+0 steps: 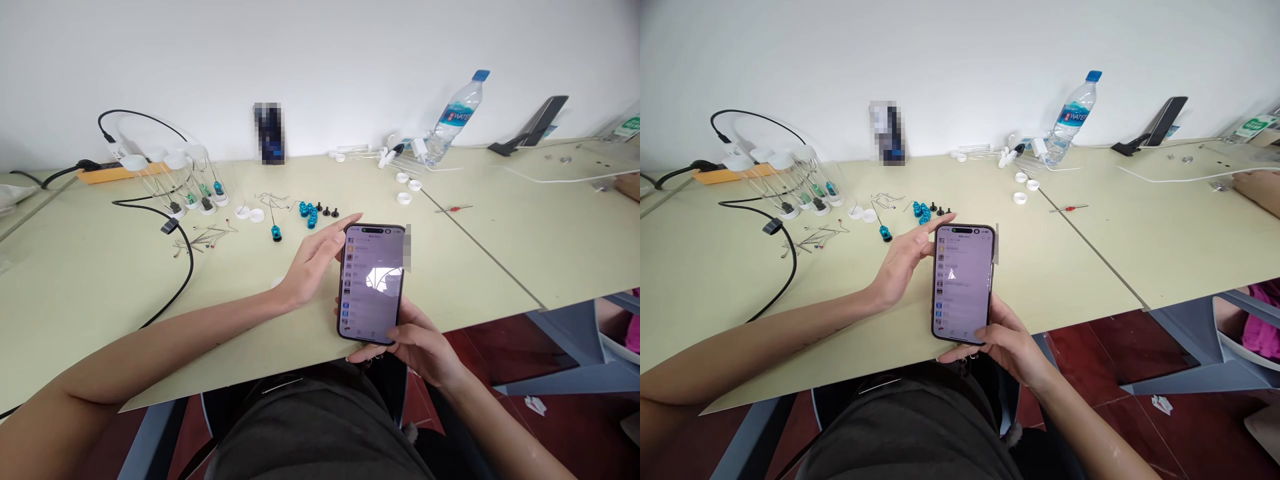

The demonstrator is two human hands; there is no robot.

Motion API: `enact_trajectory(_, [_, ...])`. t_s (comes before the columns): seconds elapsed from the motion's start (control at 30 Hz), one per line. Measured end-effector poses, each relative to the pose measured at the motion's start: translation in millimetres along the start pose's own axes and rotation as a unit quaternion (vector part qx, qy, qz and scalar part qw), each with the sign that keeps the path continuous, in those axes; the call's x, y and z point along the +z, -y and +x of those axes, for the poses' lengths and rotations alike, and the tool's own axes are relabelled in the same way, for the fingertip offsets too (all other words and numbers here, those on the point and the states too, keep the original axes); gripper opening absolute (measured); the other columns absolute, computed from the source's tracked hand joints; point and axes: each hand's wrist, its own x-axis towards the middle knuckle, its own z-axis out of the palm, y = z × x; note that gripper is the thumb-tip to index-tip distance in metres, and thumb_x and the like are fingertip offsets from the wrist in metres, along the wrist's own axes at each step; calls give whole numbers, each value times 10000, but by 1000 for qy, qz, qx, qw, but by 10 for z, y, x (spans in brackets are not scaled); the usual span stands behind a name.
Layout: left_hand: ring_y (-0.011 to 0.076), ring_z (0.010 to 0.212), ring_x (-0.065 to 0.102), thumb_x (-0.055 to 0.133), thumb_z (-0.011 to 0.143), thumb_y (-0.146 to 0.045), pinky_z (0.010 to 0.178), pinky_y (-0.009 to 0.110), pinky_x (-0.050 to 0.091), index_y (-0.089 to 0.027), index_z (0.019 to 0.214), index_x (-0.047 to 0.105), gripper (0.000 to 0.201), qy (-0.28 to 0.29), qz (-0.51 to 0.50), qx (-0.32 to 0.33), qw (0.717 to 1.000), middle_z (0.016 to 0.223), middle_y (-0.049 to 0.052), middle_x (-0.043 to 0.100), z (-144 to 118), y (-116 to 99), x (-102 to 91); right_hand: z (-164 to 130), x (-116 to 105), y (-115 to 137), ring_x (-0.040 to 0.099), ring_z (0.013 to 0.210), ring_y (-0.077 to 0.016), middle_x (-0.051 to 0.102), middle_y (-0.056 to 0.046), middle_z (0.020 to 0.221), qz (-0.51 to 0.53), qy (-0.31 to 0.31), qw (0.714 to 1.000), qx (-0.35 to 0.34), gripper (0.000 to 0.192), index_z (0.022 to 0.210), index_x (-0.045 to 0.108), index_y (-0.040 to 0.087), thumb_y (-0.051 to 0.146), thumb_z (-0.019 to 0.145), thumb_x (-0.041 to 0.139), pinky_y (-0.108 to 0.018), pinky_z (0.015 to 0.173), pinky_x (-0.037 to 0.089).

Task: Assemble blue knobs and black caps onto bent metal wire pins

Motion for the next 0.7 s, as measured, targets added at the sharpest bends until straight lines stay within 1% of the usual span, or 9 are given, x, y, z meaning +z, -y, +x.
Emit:
enact_trajectory(0.07, [264,1069,599,385,963,-494,977,444,437,-219,1350,535,498,5,-10,-13,1000,981,80,691,-6,5,1,11,9,1,619,1121,-350,604,-116,1290,5,-15,1000,5,544,1370,418,240,145,838,483,-628,811,559])
enact_trajectory(0.1, [261,1048,604,385,962,-499,970,444,437,-219,1375,509,514,8,-15,-20,1000,954,75,691,-9,8,1,14,13,3,626,1109,-349,613,-110,1278,7,-16,1000,7,563,1377,407,248,145,828,479,-632,808,558])
enact_trajectory(0.23, [245,956,613,391,954,-516,942,435,445,-235,1437,430,560,21,-26,-32,999,861,49,674,-19,19,2,1,23,12,620,1122,-349,600,-93,1307,-9,2,1000,2,778,1428,343,283,86,693,509,-637,845,541])
enact_trajectory(0.33, [236,916,611,386,954,-516,961,443,436,-255,1446,414,557,20,-26,-34,999,805,31,653,-23,23,5,-10,27,12,595,1158,-352,565,-98,1351,-18,2,1000,-1,785,1438,331,289,89,701,515,-638,846,539])
enact_trajectory(0.4, [237,923,608,382,956,-513,965,447,434,-256,1446,414,554,20,-27,-34,999,814,34,654,-27,24,6,-12,27,7,590,1165,-351,552,-101,1366,-17,1,1000,-2,777,1437,333,290,87,710,515,-640,848,538])
enact_trajectory(0.5, [234,929,605,379,959,-504,945,434,444,-252,1459,392,560,25,-29,-37,999,872,44,667,-33,22,4,-10,21,-5,588,1168,-351,551,-104,1366,-11,0,1000,-8,751,1424,349,284,79,723,522,-641,849,540])
enact_trajectory(0.57, [228,944,608,375,966,-480,941,423,449,-250,1458,391,543,28,-28,-36,999,951,53,677,-33,17,1,-9,15,-13,590,1167,-346,555,-103,1361,-10,2,1000,-9,735,1416,360,281,70,731,524,-633,846,547])
enact_trajectory(0.63, [228,1033,594,393,969,-425,966,407,443,-259,1422,442,485,29,-23,-19,999,1118,61,662,-29,7,-2,-9,11,-19,611,1139,-329,562,-94,1354,-12,3,1000,-13,722,1405,378,286,60,734,521,-614,838,561])
enact_trajectory(0.7, [231,1153,547,427,958,-358,1011,386,419,-261,1349,516,412,28,-14,5,999,1292,54,593,-24,-9,-2,-8,10,-22,630,1110,-313,566,-78,1352,-14,4,1000,-16,713,1391,400,298,47,734,513,-601,830,572])
